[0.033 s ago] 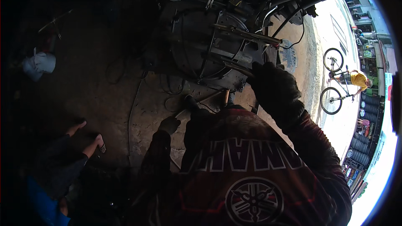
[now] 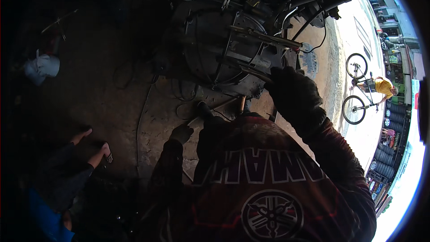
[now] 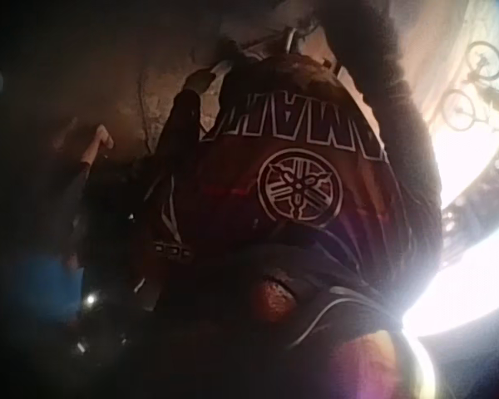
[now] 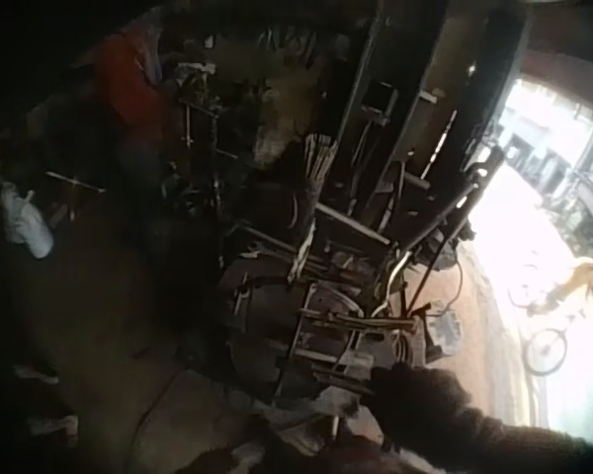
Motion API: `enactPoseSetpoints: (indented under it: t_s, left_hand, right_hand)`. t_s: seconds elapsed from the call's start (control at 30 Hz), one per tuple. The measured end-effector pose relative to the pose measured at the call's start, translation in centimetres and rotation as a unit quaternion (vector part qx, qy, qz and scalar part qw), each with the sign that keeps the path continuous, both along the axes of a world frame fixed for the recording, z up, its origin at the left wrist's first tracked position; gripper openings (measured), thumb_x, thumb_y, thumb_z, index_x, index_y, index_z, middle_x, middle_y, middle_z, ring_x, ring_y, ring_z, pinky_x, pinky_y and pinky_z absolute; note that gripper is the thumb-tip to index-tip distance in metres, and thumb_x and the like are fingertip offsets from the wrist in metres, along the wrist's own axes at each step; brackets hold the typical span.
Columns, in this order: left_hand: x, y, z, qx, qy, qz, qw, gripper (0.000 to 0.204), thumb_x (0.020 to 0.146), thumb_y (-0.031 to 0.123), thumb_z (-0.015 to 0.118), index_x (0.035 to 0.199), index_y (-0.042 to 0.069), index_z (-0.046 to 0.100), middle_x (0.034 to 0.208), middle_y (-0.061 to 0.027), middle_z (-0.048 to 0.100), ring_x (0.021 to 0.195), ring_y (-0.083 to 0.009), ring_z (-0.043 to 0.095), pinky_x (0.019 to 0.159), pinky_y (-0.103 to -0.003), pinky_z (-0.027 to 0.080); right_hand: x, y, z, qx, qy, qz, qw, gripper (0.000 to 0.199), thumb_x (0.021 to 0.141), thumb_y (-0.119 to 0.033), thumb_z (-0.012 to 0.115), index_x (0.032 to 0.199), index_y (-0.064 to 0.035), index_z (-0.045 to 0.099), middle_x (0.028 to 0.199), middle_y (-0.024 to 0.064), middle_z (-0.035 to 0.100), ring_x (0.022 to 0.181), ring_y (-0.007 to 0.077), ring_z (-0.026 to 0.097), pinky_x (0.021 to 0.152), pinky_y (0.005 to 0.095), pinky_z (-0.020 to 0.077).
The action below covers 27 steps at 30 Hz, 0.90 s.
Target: The person welds metal rods attached to a fixture, hammers the metal assembly with a hammer, removes the locking pliers, and turns a bolt using a wrench.
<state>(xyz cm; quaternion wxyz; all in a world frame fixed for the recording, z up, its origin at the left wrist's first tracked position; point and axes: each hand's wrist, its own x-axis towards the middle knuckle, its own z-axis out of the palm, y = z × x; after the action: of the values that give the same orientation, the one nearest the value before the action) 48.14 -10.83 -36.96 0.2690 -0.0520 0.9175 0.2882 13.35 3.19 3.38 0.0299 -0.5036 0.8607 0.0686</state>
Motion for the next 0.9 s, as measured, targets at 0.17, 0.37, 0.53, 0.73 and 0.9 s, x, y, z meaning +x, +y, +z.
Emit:
enactPoseSetpoints:
  t_s: [0.17, 0.37, 0.53, 0.73, 0.9]
  left_hand:
    - [1.5, 1.4, -1.7, 0.036, 0.042, 0.009, 0.998, 0.021, 0.095, 0.02, 0.055, 0.102, 0.011, 0.074, 0.102, -0.0145, 0.071, 0.102, -0.0333, 0.07, 0.084, -0.048, 0.057]
    - [1.9, 1.5, -2.4, 0.021, -0.045, -0.067, 0.996, 0.029, 0.098, 0.023, 0.05, 0.107, 0.011, 0.075, 0.109, -0.0167, 0.071, 0.105, -0.0345, 0.069, 0.087, -0.049, 0.056]
    - [2.7, 1.6, -3.0, 0.012, -0.001, -0.033, 0.999, 0.024, 0.094, 0.02, 0.055, 0.101, 0.011, 0.075, 0.104, -0.0148, 0.072, 0.101, -0.0336, 0.07, 0.086, -0.048, 0.056]
    - [0.7, 1.0, -1.2, 0.0, 0.026, -0.016, 1.0, 0.018, 0.091, 0.018, 0.06, 0.096, 0.011, 0.076, 0.099, -0.0126, 0.072, 0.1, -0.0327, 0.07, 0.084, -0.048, 0.056]
    - [-1.0, 0.8, 0.8, 0.017, -0.015, -0.017, 1.0, 0.023, 0.096, 0.022, 0.057, 0.107, 0.009, 0.073, 0.111, -0.0137, 0.072, 0.108, -0.0334, 0.069, 0.088, -0.047, 0.056]
  right_hand:
    - [0.4, -1.6, 1.4, 0.059, -0.048, -0.042, 0.996, 0.039, 0.095, -0.04, 0.067, 0.115, -0.0065, 0.068, 0.1, 0.0146, 0.066, 0.087, 0.0334, 0.07, 0.071, 0.0448, 0.0559]
    - [-1.2, -1.0, -0.2, 0.0, -0.05, 0.008, 0.999, 0.042, 0.097, -0.046, 0.063, 0.107, -0.0064, 0.069, 0.093, 0.0129, 0.069, 0.085, 0.0316, 0.071, 0.069, 0.0439, 0.0569]
    - [-2.4, -2.2, 0.5, 0.063, -0.107, 0.026, 0.992, 0.045, 0.093, -0.051, 0.067, 0.093, -0.0065, 0.068, 0.083, 0.0126, 0.069, 0.079, 0.0326, 0.071, 0.068, 0.043, 0.0562]
    - [-2.7, -2.3, 0.7, 0.063, -0.111, 0.034, 0.991, 0.052, 0.093, -0.058, 0.064, 0.09, -0.0062, 0.069, 0.08, 0.0134, 0.069, 0.077, 0.0336, 0.071, 0.066, 0.0431, 0.0565]
    - [-2.4, -3.5, 0.7, 0.063, -0.121, -0.006, 0.991, 0.057, 0.094, -0.061, 0.06, 0.082, -0.0064, 0.07, 0.074, 0.0143, 0.067, 0.076, 0.0344, 0.071, 0.068, 0.0446, 0.0565]
